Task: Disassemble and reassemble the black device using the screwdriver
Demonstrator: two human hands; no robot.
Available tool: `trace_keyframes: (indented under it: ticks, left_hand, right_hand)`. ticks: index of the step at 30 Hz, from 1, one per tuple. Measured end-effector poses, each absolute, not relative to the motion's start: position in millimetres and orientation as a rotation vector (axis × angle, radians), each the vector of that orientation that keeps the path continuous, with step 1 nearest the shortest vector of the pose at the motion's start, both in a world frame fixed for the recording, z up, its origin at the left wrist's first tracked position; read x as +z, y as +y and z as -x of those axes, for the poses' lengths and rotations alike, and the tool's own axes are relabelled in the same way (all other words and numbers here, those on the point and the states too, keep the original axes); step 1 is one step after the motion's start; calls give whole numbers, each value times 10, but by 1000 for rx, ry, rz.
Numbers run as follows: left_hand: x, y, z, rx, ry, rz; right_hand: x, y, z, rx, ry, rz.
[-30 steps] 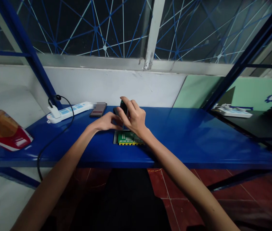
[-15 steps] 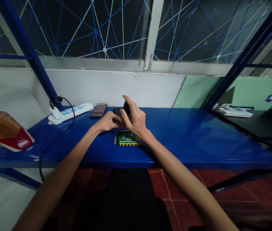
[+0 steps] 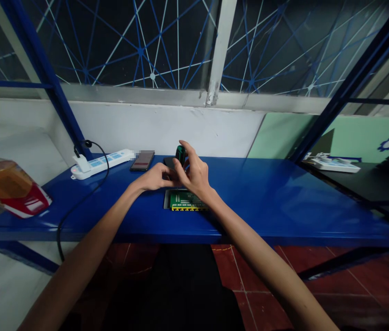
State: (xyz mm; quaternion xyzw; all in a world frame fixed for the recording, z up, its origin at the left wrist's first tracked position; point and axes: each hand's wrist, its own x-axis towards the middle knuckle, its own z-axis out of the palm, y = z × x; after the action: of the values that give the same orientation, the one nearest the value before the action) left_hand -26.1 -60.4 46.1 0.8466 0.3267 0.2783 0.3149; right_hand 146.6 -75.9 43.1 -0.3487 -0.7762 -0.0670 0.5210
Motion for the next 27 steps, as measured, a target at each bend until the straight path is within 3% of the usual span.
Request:
trace_keyframes:
  ticks: [27]
  left_hand:
    - [469, -610, 251, 772, 935, -2254]
  right_hand:
    - [418, -731, -1478, -186, -1834, 829]
